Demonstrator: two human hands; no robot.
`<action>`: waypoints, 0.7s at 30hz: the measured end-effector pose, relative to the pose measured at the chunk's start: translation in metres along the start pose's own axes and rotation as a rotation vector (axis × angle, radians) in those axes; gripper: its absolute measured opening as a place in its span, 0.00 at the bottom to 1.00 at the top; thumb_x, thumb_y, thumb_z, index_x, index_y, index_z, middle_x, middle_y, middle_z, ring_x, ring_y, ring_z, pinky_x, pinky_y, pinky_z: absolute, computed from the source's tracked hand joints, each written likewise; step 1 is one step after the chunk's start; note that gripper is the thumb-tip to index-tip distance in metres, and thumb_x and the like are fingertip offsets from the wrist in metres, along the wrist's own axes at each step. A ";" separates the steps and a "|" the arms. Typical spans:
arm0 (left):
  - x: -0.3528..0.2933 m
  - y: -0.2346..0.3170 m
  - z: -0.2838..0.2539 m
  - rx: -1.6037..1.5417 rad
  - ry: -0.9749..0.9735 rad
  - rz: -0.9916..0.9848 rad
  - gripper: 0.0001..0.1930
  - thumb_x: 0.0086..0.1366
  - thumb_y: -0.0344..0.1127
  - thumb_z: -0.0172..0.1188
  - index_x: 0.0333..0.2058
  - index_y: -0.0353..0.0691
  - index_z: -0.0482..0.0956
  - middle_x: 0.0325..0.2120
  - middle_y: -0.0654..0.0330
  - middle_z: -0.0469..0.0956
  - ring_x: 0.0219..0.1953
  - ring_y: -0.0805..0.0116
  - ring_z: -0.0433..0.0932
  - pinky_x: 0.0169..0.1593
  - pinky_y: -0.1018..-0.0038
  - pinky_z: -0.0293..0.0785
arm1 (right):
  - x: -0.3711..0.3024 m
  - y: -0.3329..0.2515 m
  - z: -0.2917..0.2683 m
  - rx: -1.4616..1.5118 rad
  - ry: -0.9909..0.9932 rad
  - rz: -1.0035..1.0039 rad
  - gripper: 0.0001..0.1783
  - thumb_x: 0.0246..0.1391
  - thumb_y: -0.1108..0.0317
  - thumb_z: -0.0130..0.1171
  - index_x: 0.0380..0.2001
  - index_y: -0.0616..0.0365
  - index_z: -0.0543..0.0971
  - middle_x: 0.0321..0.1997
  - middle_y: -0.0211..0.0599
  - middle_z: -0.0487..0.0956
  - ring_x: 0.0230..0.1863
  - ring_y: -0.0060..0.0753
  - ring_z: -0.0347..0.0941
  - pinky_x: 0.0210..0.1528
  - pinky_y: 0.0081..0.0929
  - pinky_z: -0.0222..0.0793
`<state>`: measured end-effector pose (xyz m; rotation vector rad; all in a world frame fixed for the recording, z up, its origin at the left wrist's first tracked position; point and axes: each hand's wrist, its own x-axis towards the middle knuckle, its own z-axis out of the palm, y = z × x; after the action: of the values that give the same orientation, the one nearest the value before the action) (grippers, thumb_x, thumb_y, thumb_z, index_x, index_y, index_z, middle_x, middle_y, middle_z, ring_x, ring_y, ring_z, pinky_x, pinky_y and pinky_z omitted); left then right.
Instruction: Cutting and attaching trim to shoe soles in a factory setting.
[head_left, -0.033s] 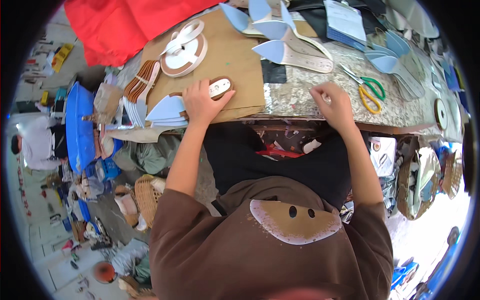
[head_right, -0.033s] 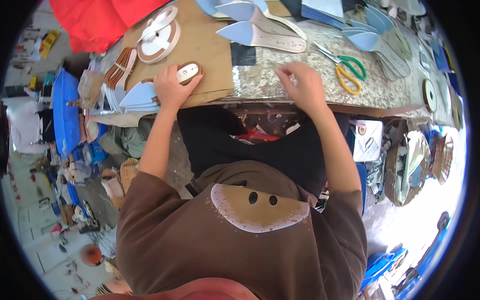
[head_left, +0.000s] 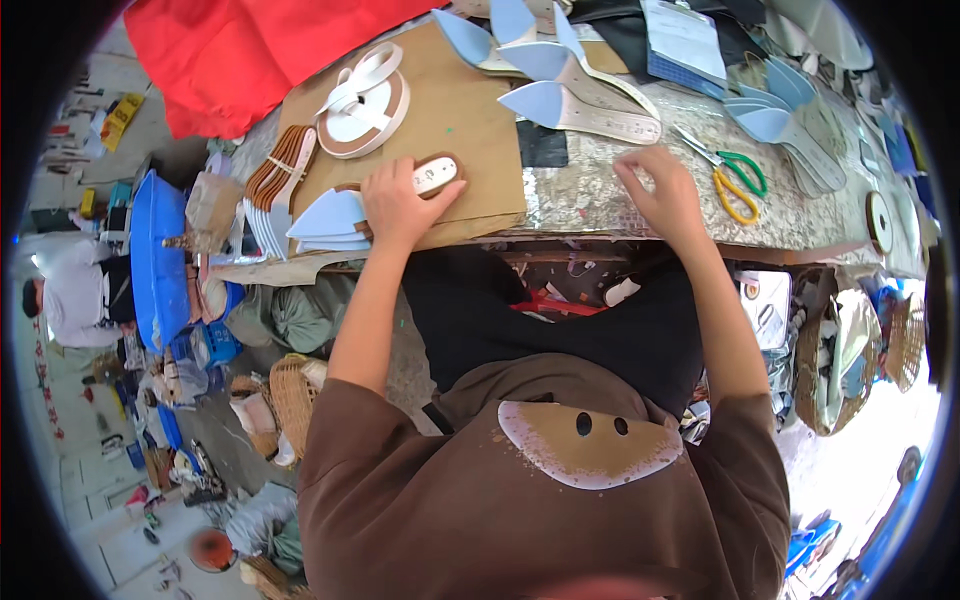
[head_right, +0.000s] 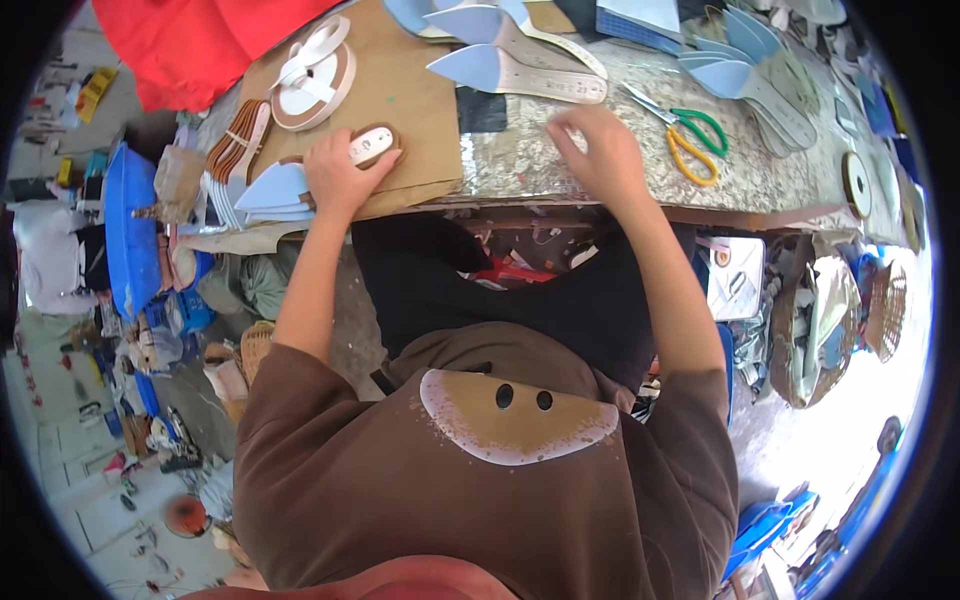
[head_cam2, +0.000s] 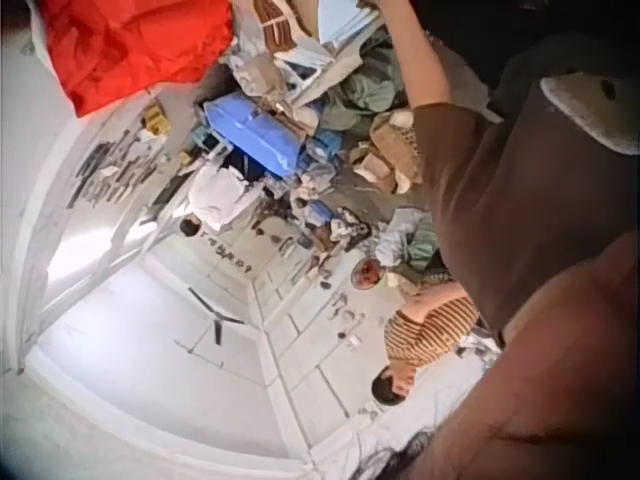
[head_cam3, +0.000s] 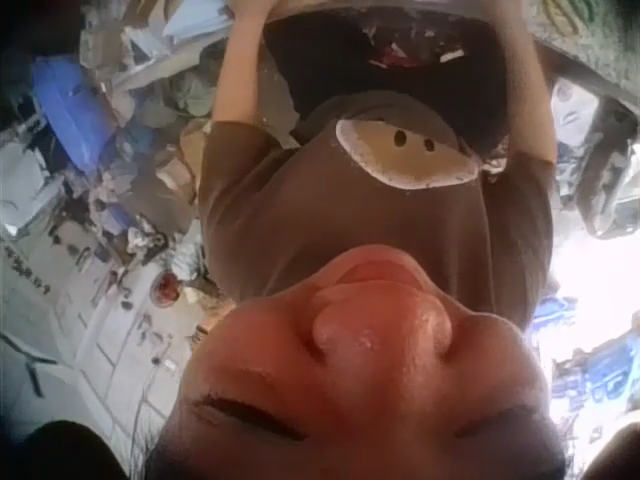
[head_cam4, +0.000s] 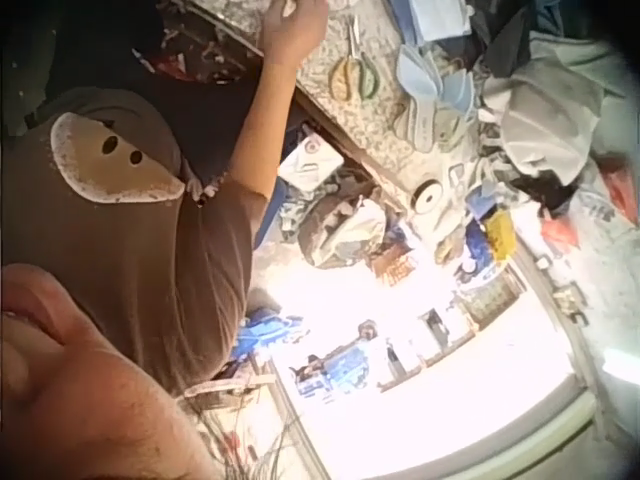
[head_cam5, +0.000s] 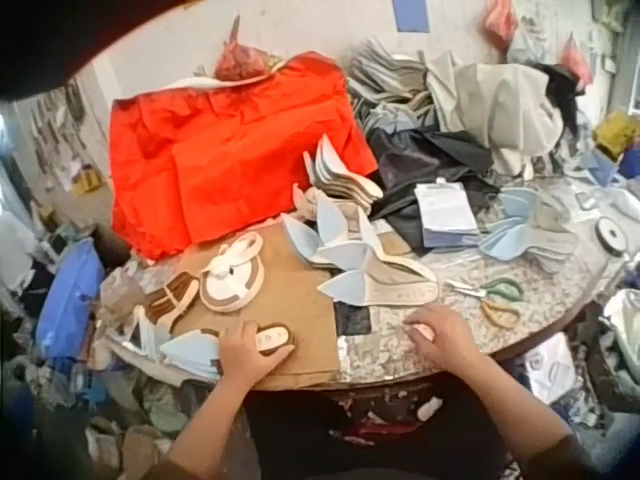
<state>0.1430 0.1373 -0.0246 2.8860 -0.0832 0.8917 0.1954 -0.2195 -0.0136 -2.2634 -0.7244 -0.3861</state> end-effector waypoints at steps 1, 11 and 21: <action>0.005 -0.001 -0.003 0.035 -0.079 0.020 0.31 0.45 0.65 0.69 0.28 0.39 0.76 0.27 0.54 0.76 0.31 0.52 0.75 0.38 0.59 0.68 | 0.011 0.009 0.002 -0.101 0.058 -0.078 0.12 0.53 0.64 0.63 0.39 0.56 0.79 0.38 0.38 0.78 0.45 0.44 0.74 0.46 0.39 0.70; 0.019 0.045 -0.008 -0.164 0.110 0.270 0.23 0.54 0.52 0.66 0.40 0.37 0.79 0.47 0.48 0.71 0.51 0.49 0.69 0.53 0.52 0.63 | 0.027 0.039 0.020 -0.447 -0.061 -0.052 0.22 0.46 0.59 0.67 0.45 0.54 0.77 0.44 0.34 0.73 0.48 0.40 0.70 0.52 0.40 0.65; -0.086 0.222 0.047 -1.067 -0.732 0.408 0.16 0.59 0.44 0.64 0.38 0.38 0.79 0.37 0.55 0.76 0.40 0.53 0.76 0.43 0.62 0.72 | 0.034 0.047 0.026 -0.396 0.085 -0.150 0.24 0.45 0.60 0.68 0.47 0.54 0.77 0.45 0.34 0.73 0.49 0.41 0.69 0.51 0.37 0.67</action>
<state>0.0793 -0.0879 -0.0901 1.9942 -0.9069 -0.2369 0.2522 -0.2149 -0.0412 -2.5459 -0.8335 -0.7499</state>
